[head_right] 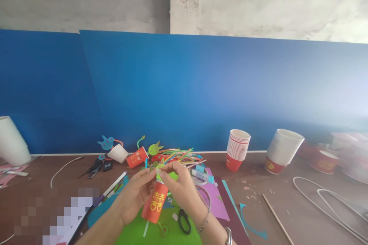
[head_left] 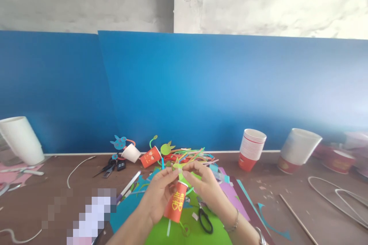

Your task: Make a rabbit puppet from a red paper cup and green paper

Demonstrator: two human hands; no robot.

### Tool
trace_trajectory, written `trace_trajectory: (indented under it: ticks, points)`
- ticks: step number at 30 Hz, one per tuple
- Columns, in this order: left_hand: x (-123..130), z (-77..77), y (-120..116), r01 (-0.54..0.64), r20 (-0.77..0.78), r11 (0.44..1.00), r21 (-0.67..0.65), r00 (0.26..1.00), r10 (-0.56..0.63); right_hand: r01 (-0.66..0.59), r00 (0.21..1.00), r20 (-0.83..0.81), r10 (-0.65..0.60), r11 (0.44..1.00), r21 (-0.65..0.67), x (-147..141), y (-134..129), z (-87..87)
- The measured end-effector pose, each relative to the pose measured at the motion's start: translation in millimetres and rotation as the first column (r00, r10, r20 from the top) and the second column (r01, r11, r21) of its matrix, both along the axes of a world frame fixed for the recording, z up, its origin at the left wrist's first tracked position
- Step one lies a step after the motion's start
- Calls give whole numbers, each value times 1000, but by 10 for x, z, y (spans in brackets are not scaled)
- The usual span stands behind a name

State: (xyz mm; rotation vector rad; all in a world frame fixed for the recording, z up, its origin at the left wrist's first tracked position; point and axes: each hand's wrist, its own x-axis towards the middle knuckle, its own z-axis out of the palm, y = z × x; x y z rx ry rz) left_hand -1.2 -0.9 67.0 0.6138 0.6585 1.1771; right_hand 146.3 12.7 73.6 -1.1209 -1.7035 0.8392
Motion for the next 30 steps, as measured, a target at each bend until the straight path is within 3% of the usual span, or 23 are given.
trace_trajectory:
  ticks: [6, 12, 15, 18, 20, 30]
  points:
    - [34, -10, -29, -11, -121, 998, 54, 992, 18, 49, 999, 2, -50, 985, 165, -48, -55, 22]
    - [5, -4, -12, -269, -300, 948, 171, 902, 310, 200, 964, 83, -252, 896, 396, -111, -144, -14]
    - [-50, -21, 45, -387, -315, 902, 190, 846, 430, 173, 979, 48, -200, 927, 333, -114, -145, -16]
    - [-52, -29, 58, -370, -349, 912, 179, 843, 410, 70, 998, -15, -68, 983, 171, -130, -123, -17]
    - [-23, -26, 37, -339, -360, 926, 163, 854, 376, 48, 998, -46, -43, 993, 105, -149, -113, -26]
    - [38, 20, -43, -270, -314, 953, 140, 900, 302, 59, 997, -57, -55, 996, 74, -190, -119, -65]
